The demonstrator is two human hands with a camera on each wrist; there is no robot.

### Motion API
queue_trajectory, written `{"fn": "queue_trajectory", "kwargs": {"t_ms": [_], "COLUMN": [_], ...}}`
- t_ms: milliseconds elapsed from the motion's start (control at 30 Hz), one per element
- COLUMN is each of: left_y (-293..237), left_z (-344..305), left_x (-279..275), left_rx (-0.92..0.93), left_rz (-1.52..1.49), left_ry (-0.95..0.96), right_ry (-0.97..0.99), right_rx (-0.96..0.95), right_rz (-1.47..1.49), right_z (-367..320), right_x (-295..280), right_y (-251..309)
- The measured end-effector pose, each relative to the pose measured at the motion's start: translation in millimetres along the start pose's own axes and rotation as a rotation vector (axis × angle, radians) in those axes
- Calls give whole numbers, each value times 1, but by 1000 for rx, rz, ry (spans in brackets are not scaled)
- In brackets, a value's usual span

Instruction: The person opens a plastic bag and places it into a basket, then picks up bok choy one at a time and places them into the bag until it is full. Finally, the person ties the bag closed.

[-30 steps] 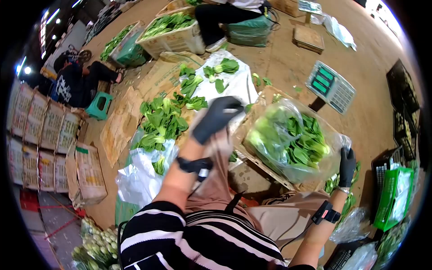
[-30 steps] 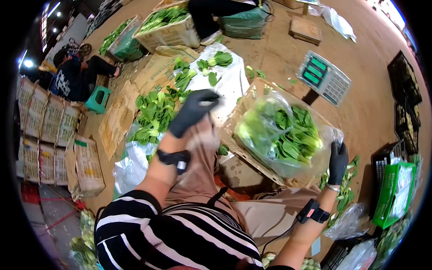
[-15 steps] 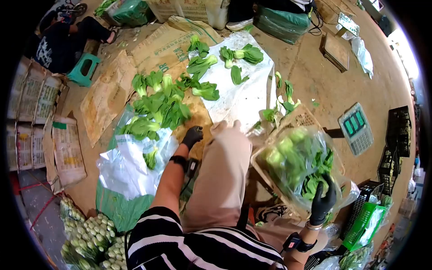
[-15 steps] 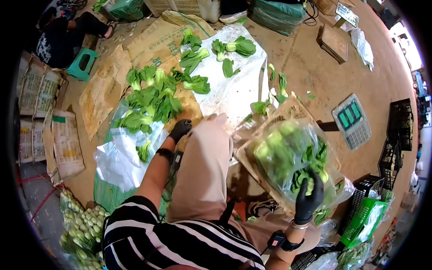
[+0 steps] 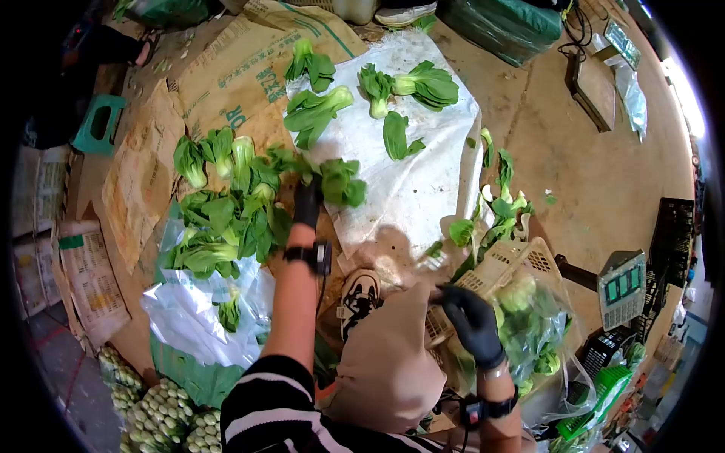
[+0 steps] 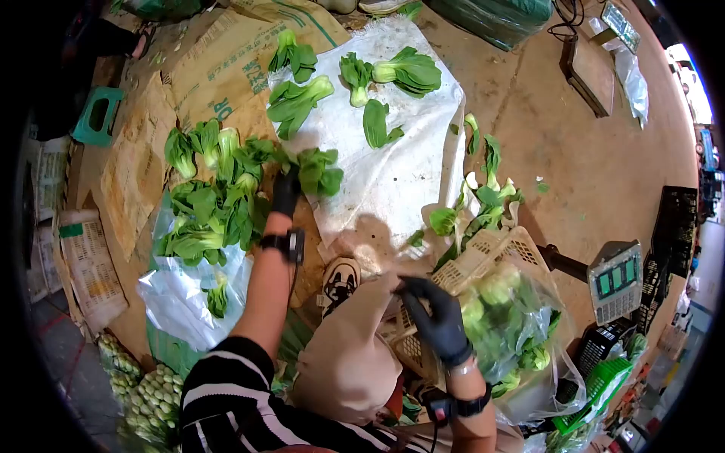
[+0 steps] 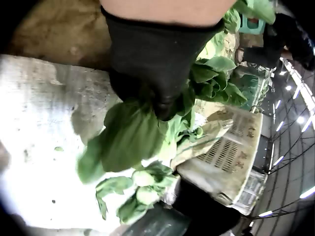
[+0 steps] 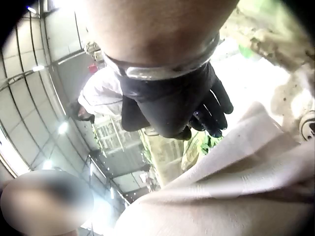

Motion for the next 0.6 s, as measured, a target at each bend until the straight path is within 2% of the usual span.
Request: {"fn": "queue_trajectory", "kwargs": {"t_ms": [33, 67, 100, 133, 167, 200, 233, 267, 300, 367, 400, 433, 467, 500, 533, 567, 600], "left_y": [-24, -28, -51, -28, -48, -76, -82, -84, -84, -66, -59, -59, -34, -60, -88, -106, -104], "left_z": [-32, -49, -83, -81, -108, -131, -144, -143, -140, -125, -116, -102, -60, -41, -49, -63, -79], "left_x": [24, 44, 69, 89, 114, 148, 173, 191, 203, 218, 215, 208, 203, 190, 186, 193, 211], "left_rx": [99, 90, 40, 217, 202, 201, 94, 139, 184, 4, -67, -102, 84, 659, 589, 650, 666], "left_rz": [-70, -66, 190, 249, 221, 174, 263, 301, 340, 286, 372, 565, 574, 781, 786, 923, 877], "left_ry": [119, 215, 308, 438, 496, 628, 773, 819, 863, 1016, 1023, 936, 787, 431, 381, 328, 393], "right_ry": [26, -24, -75, -135, -191, -63, 65, 68, 38, -96, -150, -166, -166, -174, -97, -93, -124], "right_rx": [-38, -112, -184, -145, -109, 20, 146, 69, 117, 300, 263, 268, 194, 136, 216, 228, 198], "right_rz": [-81, -161, -244, -291, -341, -115, 113, 59, 243, 249, 329, 303, 198, 88, 115, 6, 44], "right_z": [26, 49, 71, 90, 107, 124, 134, 139, 142, 135, 132, 133, 128, 119, 111, 99, 89], "right_x": [7, 6, 6, 6, 5, 16, 29, 27, 23, 2, -3, -9, -8, -6, 1, 4, -1], "right_y": [5, 3, -4, -21, -36, -58, -80, -91, -112, -139, -138, -155, -139, -120, -122, -106, -106]}}
Point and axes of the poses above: each hand's wrist, its own z-axis towards the middle knuckle, its own x-axis out of the palm, y = z × x, the point moved 10 cm from there along z, towards the middle knuckle, and after that the axes turned 15 degrees about z, right-handed, at the moved point
